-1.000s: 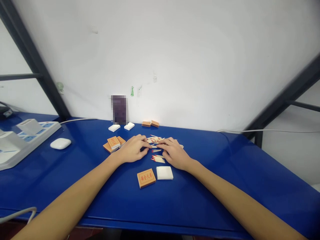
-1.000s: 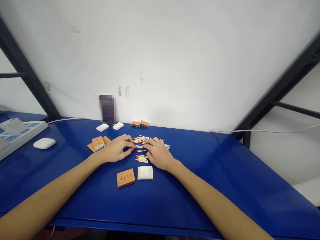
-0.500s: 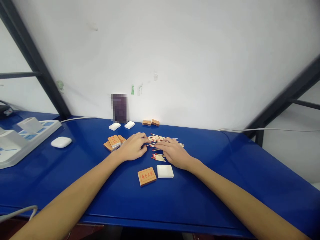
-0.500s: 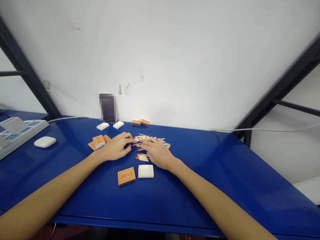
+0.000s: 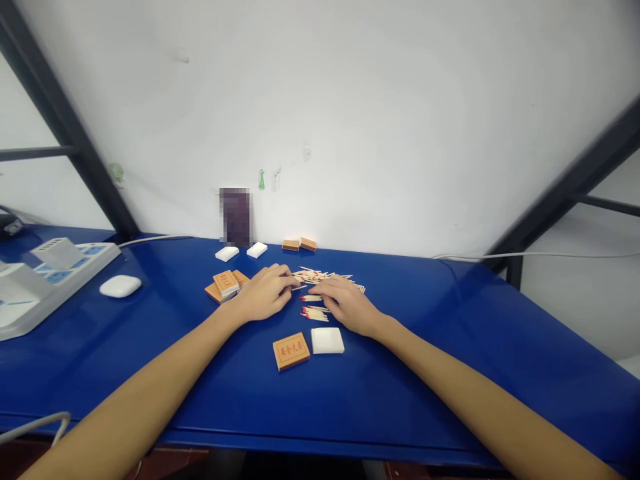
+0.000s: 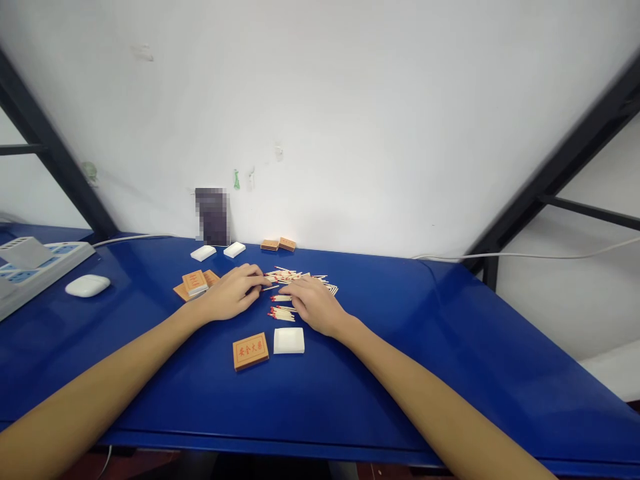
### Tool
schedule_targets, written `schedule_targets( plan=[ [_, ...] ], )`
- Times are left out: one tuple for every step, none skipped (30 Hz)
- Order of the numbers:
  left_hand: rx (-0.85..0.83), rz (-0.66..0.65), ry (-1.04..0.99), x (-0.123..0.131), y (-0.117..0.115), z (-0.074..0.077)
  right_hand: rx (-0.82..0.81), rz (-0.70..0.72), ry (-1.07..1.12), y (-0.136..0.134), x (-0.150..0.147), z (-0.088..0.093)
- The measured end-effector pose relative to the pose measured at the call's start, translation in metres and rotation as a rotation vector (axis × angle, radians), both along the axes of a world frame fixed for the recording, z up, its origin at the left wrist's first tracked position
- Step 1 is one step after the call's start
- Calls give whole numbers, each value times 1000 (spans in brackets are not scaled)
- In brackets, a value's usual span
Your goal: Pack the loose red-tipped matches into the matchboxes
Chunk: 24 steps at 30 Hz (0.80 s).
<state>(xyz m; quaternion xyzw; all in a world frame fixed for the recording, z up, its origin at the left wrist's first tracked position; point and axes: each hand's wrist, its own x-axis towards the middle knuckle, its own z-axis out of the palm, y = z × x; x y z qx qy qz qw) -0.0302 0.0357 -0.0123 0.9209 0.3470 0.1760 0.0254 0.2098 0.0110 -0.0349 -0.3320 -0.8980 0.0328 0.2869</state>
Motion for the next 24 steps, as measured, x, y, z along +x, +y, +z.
schedule_targets(
  plan=[
    [2, -9, -5, 0, 0, 0, -6, 15, -8, 0, 0, 1],
    [4, -18, -7, 0, 0, -1, -9, 28, -26, 0, 0, 1],
    [7, -23, -7, -1, 0, -1, -6, 40, -49, 0, 0, 2],
    [10, -24, -3, -1, 0, -2, 0, 46, -75, 0, 0, 3],
    [11, -23, 3, -1, 0, -2, 10, 44, -99, 0, 0, 3],
    [12, -21, 7, -1, 1, -2, 24, 35, -119, 0, -1, 4],
    [11, -20, 11, -1, 1, -3, 38, 23, -136, -1, -1, 4],
    [11, -19, 15, -1, 1, -3, 50, 11, -150, -1, -1, 5],
    [12, -17, 18, 0, 1, -2, 60, 1, -163, -2, 0, 5],
    [14, -12, 23, 0, 1, -2, 68, -6, -173, -3, 0, 6],
    [18, -4, 29, 0, 0, -2, 71, -7, -180, -5, 1, 6],
    [22, 3, 37, 1, 0, -1, 69, -6, -184, -6, 2, 7],
    [27, 9, 44, 1, 1, -1, 66, -3, -184, -8, 3, 7],
    [33, 14, 51, 1, 1, -1, 62, 0, -182, -9, 3, 8],
    [38, 16, 56, 1, 1, -1, 58, 0, -178, -11, 4, 8],
    [41, 17, 60, 1, 1, -1, 55, -3, -174, -12, 5, 8],
    [44, 19, 62, 1, 1, -2, 53, -8, -171, -13, 5, 8],
    [46, 21, 61, 1, 2, -2, 50, -11, -169, -14, 5, 9],
    [47, 24, 60, 1, 2, -2, 48, -10, -166, -15, 5, 9],
    [48, 28, 59, 1, 2, -3, 46, -5, -158, -16, 4, 8],
    [49, 32, 57, 1, 1, -3, 43, 1, -145, -16, 3, 8],
    [51, 37, 56, 2, 1, -3, 39, 7, -129, -17, 3, 8],
    [53, 40, 56, 2, 1, -2, 37, 12, -110, -17, 2, 7],
    [57, 43, 57, 2, 0, -2, 38, 11, -93, -17, 1, 7]
  ],
)
